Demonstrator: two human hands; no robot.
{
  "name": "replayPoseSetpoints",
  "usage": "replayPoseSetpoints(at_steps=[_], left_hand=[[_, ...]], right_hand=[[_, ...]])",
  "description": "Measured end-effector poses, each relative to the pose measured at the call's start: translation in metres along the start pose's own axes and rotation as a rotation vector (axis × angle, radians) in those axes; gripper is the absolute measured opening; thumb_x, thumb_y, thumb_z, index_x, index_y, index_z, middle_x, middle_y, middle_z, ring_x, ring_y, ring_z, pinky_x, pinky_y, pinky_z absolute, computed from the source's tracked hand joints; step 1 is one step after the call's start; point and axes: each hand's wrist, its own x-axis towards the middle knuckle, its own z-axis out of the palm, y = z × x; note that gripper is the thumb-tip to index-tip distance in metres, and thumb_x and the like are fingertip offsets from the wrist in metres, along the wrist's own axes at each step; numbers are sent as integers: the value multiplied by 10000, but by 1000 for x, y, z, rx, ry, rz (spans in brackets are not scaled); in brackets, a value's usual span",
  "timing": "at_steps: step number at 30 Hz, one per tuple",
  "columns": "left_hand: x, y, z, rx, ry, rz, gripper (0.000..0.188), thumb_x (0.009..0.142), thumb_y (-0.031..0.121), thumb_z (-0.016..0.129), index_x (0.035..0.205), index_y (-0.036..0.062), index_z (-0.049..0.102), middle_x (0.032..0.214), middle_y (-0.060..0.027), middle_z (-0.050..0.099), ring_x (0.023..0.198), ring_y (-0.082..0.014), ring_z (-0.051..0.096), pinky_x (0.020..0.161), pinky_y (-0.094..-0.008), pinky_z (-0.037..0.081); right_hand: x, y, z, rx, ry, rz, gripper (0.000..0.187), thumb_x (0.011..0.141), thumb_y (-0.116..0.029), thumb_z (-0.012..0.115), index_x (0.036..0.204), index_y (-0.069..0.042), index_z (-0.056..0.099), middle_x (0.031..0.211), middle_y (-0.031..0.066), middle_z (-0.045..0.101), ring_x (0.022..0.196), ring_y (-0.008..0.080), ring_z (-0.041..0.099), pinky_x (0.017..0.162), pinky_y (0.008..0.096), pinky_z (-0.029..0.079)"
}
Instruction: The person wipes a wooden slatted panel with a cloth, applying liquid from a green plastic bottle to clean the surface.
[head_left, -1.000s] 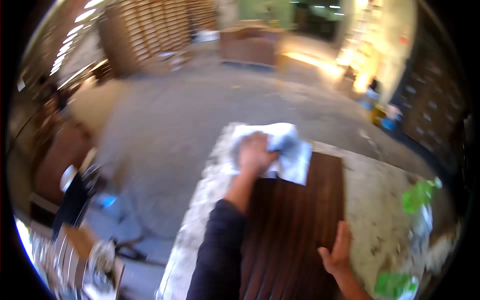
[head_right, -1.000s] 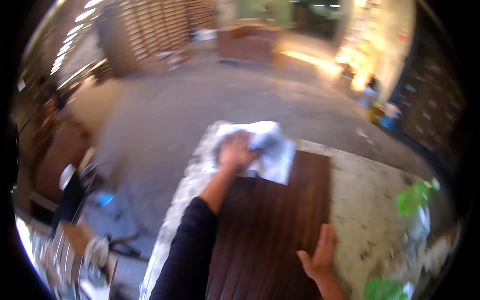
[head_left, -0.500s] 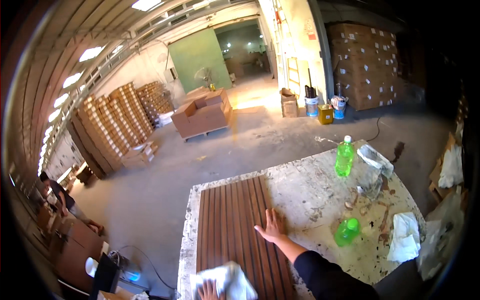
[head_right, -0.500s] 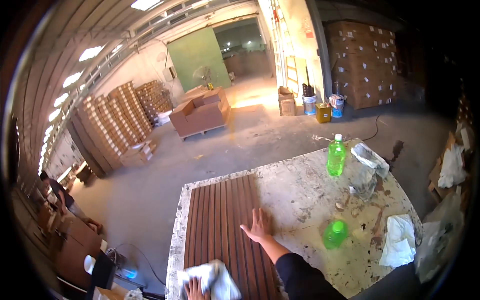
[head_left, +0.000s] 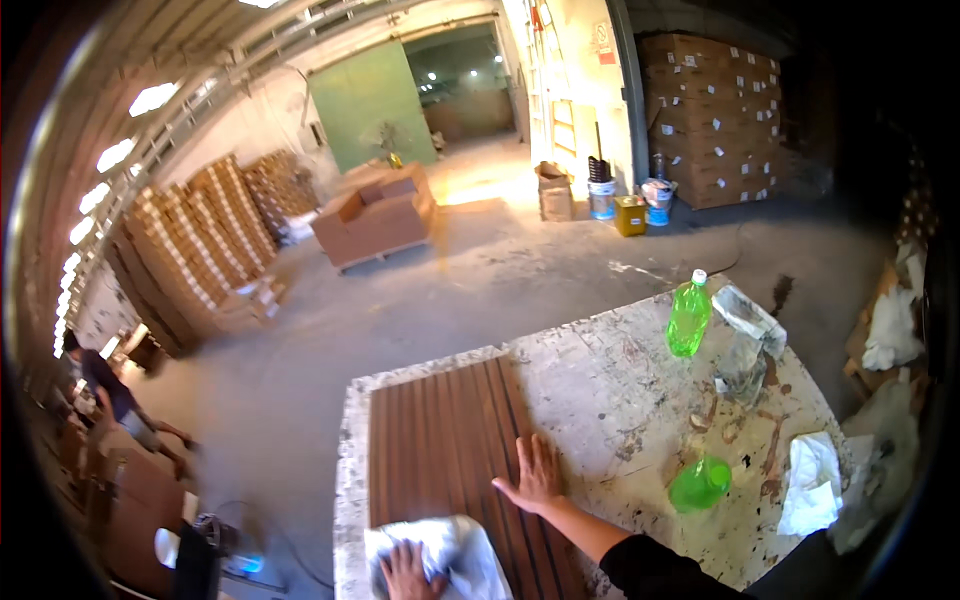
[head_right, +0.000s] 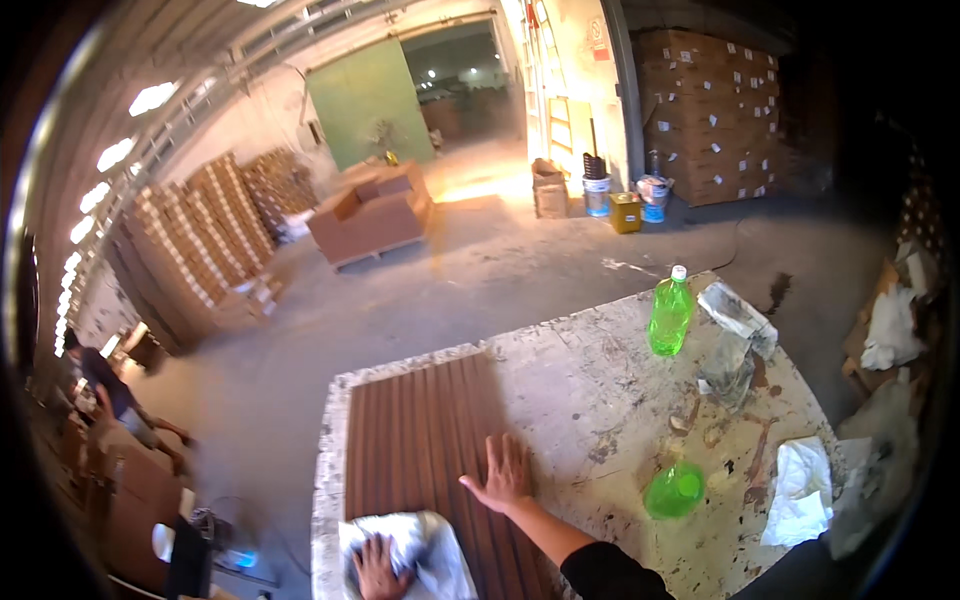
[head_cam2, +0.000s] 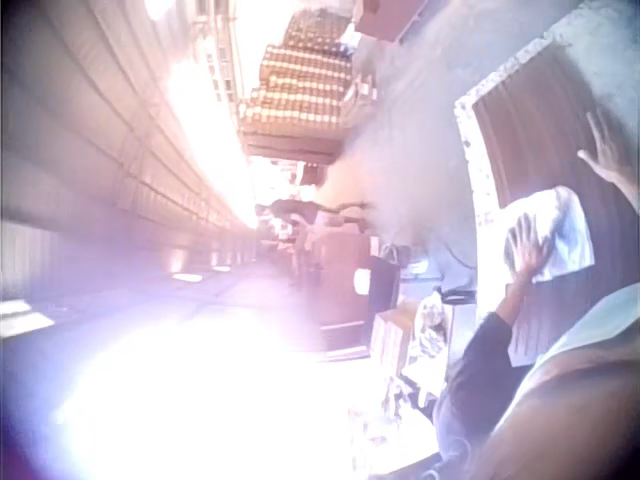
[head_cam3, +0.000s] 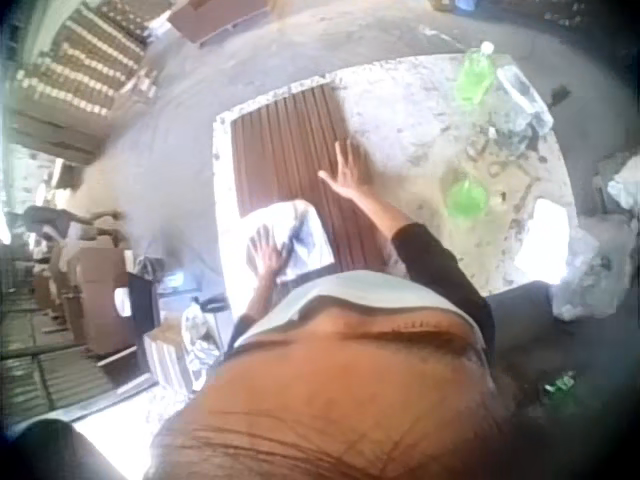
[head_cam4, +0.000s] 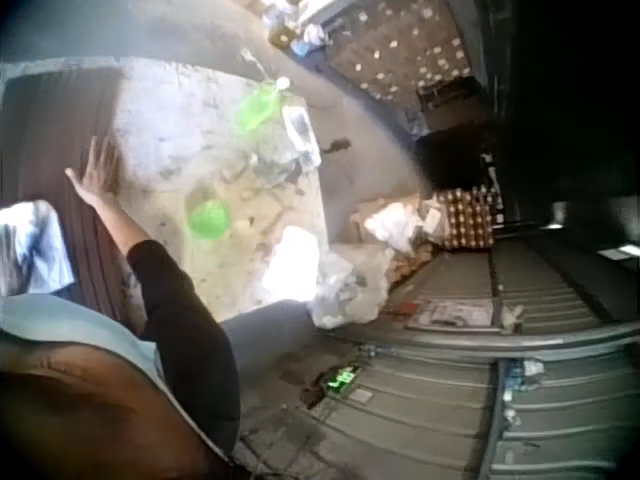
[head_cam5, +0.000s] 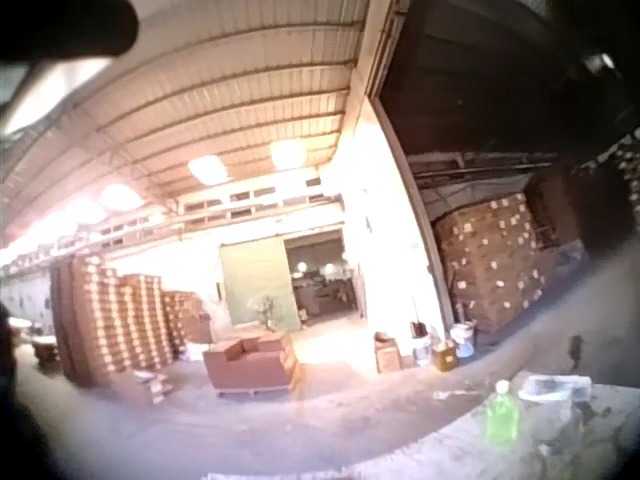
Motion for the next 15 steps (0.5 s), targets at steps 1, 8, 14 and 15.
replayPoseSetpoints(at_steps=[1, 8, 14, 15], left_hand=[[49, -13, 0, -19, 23, 12, 815, 765, 501, 571, 1450, 138, 318, 1495, -175, 292, 1397, -363, 226, 1114, -597, 108], [384, -15, -34, -116, 167, 21, 726, 876, 544, 441, 1469, 161, 274, 1532, -132, 227, 1424, -321, 161, 1137, -546, 59], [426, -20, -28, -66, 181, 18, 612, 941, 426, 339, 1473, 131, 266, 1537, -100, 233, 1431, -287, 159, 1138, -548, 74], [417, -18, -20, -94, 173, 32, 620, 932, 423, 360, 1477, 144, 260, 1540, -94, 225, 1431, -287, 157, 1140, -545, 68]], right_hand=[[2, -3, 0, 13, 20, -35, 951, 817, -696, 448, 1440, -11, 229, 1452, 314, 244, 1366, 449, 219, 1121, 564, 119], [-6, -5, -25, -63, -80, -42, 919, 837, -631, 506, 1422, 24, 236, 1404, 343, 292, 1310, 483, 298, 1038, 618, 246], [-12, -10, -24, -46, -82, -56, 888, 852, -608, 507, 1401, 47, 263, 1380, 334, 322, 1287, 484, 330, 1006, 623, 286], [-5, -7, -25, -62, -72, -57, 879, 856, -606, 502, 1398, 47, 270, 1381, 333, 322, 1286, 483, 332, 1003, 624, 290]])
